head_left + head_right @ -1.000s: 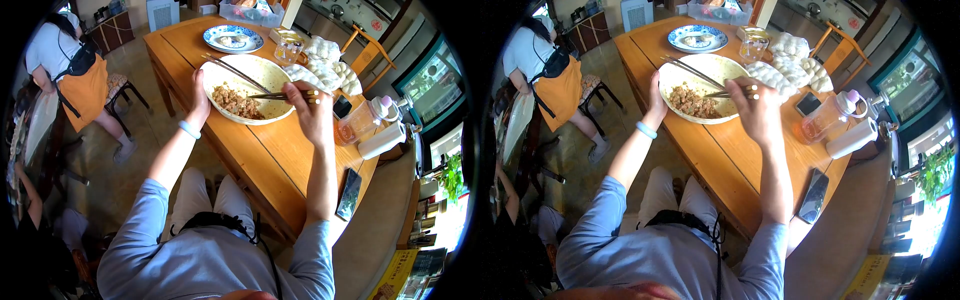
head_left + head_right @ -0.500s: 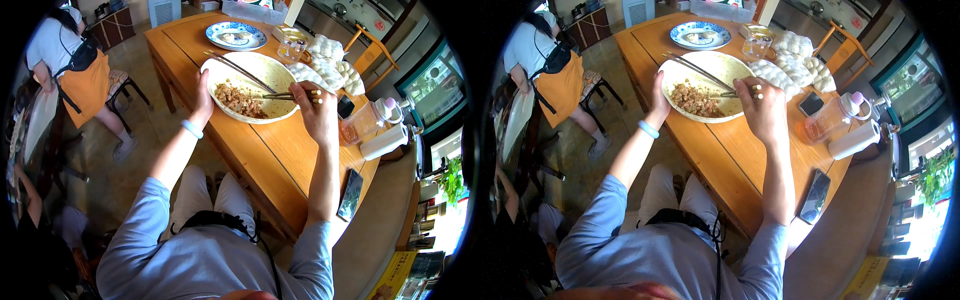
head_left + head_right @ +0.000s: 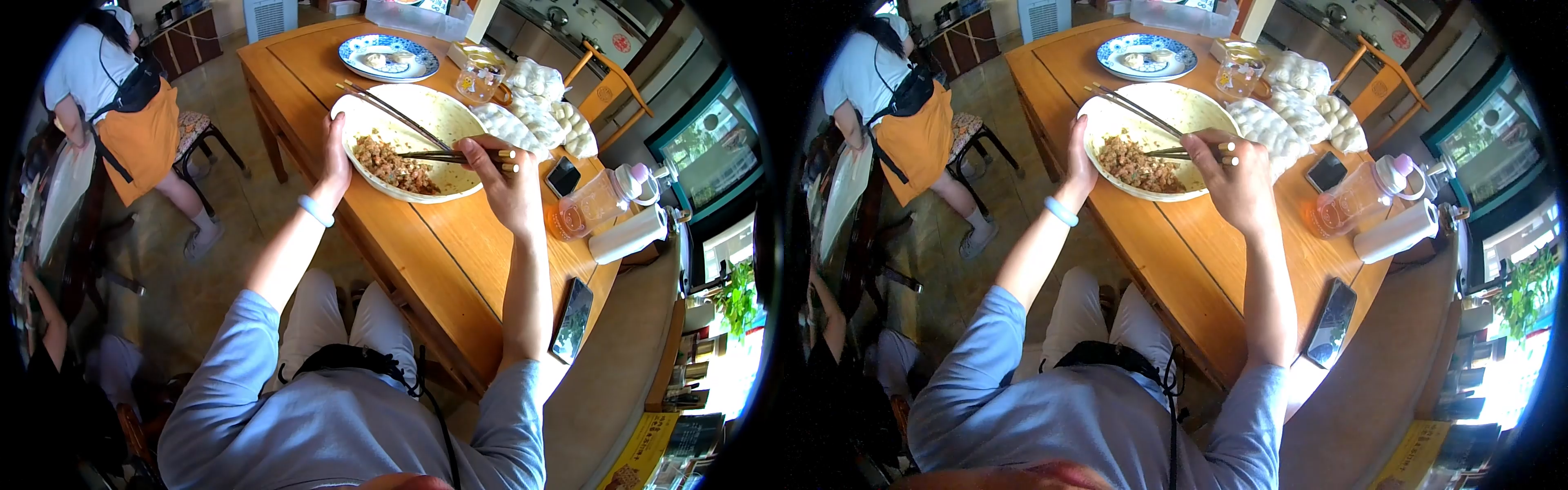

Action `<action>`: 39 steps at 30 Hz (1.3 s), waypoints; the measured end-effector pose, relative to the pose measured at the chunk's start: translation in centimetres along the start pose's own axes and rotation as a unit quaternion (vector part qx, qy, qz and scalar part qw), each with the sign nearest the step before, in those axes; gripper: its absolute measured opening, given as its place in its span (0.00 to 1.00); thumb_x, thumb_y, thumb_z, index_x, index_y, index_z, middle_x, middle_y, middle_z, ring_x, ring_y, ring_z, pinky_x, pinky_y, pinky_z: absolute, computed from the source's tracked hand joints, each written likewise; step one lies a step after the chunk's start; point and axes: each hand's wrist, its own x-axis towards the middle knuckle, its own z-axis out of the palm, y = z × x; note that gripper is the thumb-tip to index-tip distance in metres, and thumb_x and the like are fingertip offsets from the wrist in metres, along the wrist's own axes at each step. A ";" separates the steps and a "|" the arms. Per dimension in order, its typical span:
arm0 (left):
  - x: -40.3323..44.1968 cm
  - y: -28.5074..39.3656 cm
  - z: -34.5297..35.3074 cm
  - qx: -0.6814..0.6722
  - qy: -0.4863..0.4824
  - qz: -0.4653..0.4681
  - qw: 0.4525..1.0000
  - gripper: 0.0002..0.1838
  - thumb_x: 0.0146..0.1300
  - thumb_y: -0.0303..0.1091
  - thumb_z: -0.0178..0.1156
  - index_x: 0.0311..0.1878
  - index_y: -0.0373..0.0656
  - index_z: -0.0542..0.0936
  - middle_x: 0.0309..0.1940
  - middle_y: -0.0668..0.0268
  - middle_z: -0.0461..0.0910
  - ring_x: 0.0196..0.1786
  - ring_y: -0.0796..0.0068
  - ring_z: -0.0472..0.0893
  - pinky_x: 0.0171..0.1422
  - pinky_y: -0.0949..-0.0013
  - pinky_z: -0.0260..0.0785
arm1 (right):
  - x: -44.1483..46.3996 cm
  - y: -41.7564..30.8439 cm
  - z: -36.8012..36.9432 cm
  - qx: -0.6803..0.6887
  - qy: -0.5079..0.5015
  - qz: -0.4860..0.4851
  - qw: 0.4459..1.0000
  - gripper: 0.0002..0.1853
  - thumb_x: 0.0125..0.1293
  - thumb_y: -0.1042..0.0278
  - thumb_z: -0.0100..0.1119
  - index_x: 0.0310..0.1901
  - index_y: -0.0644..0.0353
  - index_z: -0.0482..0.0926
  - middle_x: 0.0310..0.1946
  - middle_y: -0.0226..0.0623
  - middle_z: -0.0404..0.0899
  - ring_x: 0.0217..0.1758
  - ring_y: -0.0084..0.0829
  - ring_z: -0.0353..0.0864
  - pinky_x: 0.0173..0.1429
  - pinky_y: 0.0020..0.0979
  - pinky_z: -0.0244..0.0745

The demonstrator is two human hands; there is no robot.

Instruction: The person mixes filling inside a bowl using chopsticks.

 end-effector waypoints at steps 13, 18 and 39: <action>0.1 0.0 -0.2 0.021 0.000 0.006 1.000 0.27 0.61 0.48 0.50 0.57 0.39 0.63 0.54 0.59 0.67 0.59 0.69 0.64 0.65 0.64 0.51 | 0.8 0.5 1.5 -0.015 -0.005 -0.016 1.000 0.11 0.61 0.63 0.59 0.37 0.63 0.81 0.24 0.42 0.81 0.29 0.30 0.81 0.34 0.28 0.72; 0.3 -0.2 -0.3 0.019 0.001 0.016 1.000 0.27 0.61 0.49 0.50 0.56 0.39 0.64 0.54 0.58 0.67 0.59 0.69 0.64 0.66 0.64 0.49 | 1.2 0.6 2.5 0.028 0.015 -0.006 0.999 0.12 0.61 0.62 0.59 0.38 0.63 0.81 0.25 0.41 0.81 0.29 0.28 0.80 0.36 0.27 0.73; 0.9 -1.1 -1.2 0.034 0.019 -0.012 0.999 0.34 0.59 0.52 0.52 0.60 0.38 0.59 0.58 0.55 0.63 0.63 0.66 0.61 0.68 0.62 0.45 | 1.8 2.8 3.1 0.274 -0.022 0.056 0.960 0.16 0.65 0.61 0.54 0.38 0.69 0.79 0.32 0.38 0.81 0.37 0.26 0.80 0.45 0.25 0.77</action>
